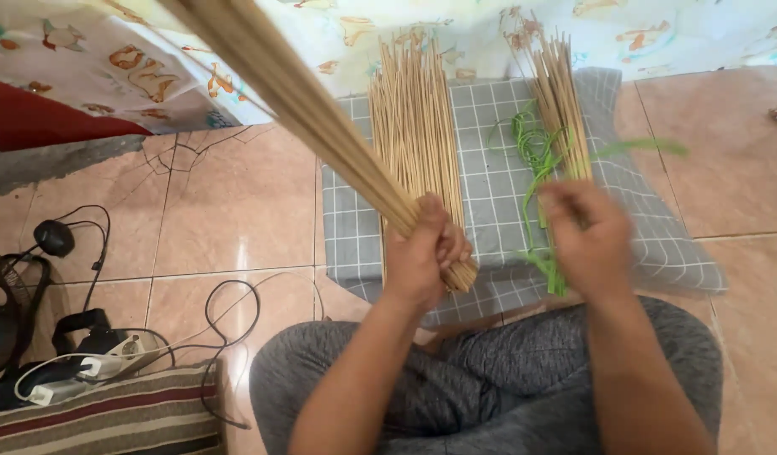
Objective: Gathering thin wooden sticks into bundles and tying them with green plastic strips.
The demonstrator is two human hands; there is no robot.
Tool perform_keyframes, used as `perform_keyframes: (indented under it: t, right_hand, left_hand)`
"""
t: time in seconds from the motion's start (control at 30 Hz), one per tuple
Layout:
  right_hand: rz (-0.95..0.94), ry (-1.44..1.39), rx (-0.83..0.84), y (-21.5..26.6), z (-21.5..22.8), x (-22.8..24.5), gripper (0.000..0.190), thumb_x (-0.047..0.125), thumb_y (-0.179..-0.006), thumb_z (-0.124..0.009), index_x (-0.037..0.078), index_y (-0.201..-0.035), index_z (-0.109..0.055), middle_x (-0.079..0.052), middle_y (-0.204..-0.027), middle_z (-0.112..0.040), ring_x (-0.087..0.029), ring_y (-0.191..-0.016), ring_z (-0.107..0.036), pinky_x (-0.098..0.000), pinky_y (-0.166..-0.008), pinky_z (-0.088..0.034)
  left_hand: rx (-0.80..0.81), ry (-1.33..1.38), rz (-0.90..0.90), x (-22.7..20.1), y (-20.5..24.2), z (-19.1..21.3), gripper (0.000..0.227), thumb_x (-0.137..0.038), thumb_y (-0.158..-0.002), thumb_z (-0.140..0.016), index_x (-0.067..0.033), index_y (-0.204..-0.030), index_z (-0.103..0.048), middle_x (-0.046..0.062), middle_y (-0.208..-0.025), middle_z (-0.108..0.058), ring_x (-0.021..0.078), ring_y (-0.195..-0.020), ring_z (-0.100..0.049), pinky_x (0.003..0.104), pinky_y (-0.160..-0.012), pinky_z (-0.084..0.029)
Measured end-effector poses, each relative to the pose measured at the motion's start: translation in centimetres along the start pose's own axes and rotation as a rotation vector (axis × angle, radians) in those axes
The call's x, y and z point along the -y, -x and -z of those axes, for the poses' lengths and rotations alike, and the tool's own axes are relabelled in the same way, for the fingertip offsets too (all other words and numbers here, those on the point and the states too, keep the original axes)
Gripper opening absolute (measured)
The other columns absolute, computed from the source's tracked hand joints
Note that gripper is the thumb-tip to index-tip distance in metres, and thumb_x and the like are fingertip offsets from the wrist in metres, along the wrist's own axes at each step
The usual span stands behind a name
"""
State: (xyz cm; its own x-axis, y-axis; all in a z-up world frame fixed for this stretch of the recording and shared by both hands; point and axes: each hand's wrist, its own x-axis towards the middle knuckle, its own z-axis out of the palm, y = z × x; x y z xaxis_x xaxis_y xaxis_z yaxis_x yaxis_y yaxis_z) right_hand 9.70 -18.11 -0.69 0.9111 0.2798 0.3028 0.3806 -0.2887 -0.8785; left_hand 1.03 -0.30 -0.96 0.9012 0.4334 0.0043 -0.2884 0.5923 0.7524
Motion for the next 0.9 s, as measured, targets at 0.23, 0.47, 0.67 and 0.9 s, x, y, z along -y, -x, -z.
perform_keyframes:
  t: [0.23, 0.47, 0.67, 0.9]
  right_hand:
    - [-0.027, -0.195, 0.622, 1.9, -4.6, 1.2, 0.039, 0.027, -0.070, -0.093, 0.000, -0.095, -0.078, -0.018, -0.075, -0.074, -0.022, -0.072, -0.067, -0.0432, -0.067, -0.057]
    - [-0.261, -0.448, 0.733, 1.7, -4.3, 3.4, 0.015, -0.009, -0.073, -0.077, 0.002, -0.072, -0.067, 0.002, -0.060, -0.055, -0.013, -0.060, -0.052, -0.0278, -0.054, -0.043]
    - [-0.187, -0.424, 0.690, 1.6, -4.5, 4.2, 0.012, -0.010, -0.072, -0.070, -0.003, -0.066, -0.078, -0.008, -0.057, -0.067, -0.016, -0.057, -0.059, -0.0319, -0.056, -0.052]
    - [-0.221, -0.087, 0.484, 1.0, -5.2, 9.0, 0.011, 0.004, -0.071, -0.070, -0.001, -0.074, -0.079, -0.020, -0.057, -0.070, -0.030, -0.060, -0.068, -0.0445, -0.060, -0.053]
  left_hand:
    - [0.070, -0.244, 0.033, -1.8, 0.7, -1.4, 0.054, -0.052, -0.105, -0.048, -0.0120, -0.073, -0.065, -0.001, -0.049, -0.058, 0.0046, -0.050, -0.065, 0.037, -0.087, -0.063]
    - [0.157, -0.340, 0.101, 0.0, 1.0, -0.9, 0.048, -0.050, -0.103, -0.059, -0.0039, -0.114, -0.067, 0.019, -0.098, -0.064, 0.0246, -0.096, -0.063, 0.045, -0.093, -0.052]
    - [0.226, -0.495, 0.026, 0.4, 0.9, -0.3, 0.027, -0.035, -0.104, -0.062, -0.0098, -0.115, -0.063, 0.021, -0.148, -0.052, 0.0377, -0.136, -0.050, 0.056, -0.115, -0.037]
    - [0.189, -0.483, 0.144, -2.2, 1.7, -2.2, 0.034, -0.041, -0.091, -0.076, -0.0088, -0.088, -0.067, 0.023, -0.136, -0.064, 0.0382, -0.124, -0.063, 0.055, -0.104, -0.048]
